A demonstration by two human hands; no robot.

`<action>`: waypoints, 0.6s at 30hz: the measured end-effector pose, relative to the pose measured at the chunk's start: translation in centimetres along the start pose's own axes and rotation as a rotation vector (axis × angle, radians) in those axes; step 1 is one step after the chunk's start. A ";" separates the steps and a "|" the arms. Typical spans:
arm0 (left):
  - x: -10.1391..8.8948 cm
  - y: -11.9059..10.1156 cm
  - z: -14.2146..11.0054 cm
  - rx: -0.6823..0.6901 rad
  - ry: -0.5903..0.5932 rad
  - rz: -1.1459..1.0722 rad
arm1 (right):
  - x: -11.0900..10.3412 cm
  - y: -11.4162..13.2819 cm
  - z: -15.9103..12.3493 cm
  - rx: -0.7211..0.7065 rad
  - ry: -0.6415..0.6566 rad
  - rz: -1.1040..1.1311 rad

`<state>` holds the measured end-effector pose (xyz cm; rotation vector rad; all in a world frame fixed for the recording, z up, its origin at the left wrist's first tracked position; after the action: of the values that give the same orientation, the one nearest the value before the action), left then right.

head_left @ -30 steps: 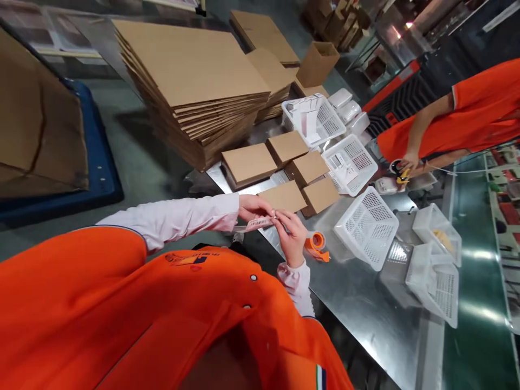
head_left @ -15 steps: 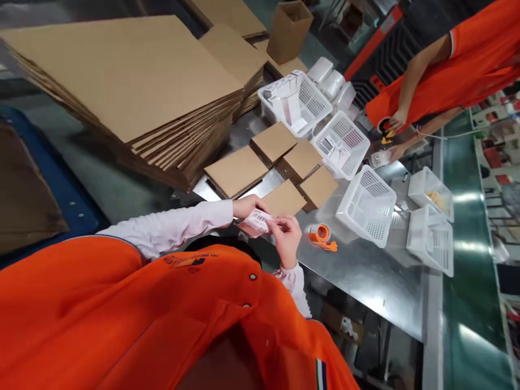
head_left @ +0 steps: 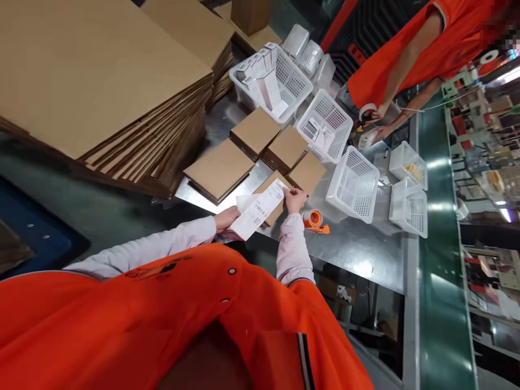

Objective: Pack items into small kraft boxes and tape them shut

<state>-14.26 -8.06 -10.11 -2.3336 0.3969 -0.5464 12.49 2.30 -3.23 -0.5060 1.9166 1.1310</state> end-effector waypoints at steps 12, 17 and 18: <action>-6.4 8.2 -4.4 0.118 -0.273 -0.014 | 7.6 5.4 -1.1 -0.447 0.310 -0.672; -7.3 5.8 -5.6 0.231 -0.356 -0.133 | 8.3 5.8 -1.7 -0.483 0.285 -0.701; -7.3 5.0 -5.7 0.254 -0.357 -0.155 | 8.5 6.0 -1.9 -0.524 0.312 -0.707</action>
<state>-23.97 -11.73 -11.72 -2.1660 -0.0204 -0.2257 2.70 4.26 -6.56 -1.5810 1.4483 1.0901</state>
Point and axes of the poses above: each hand's wrist, its own z-axis towards the middle knuckle, its own x-axis out of the palm, y = z × x, the point moved 9 cm from there along z, towards the middle knuckle, and after that the axes turned 10 degrees about y, right-handed, at the moved point
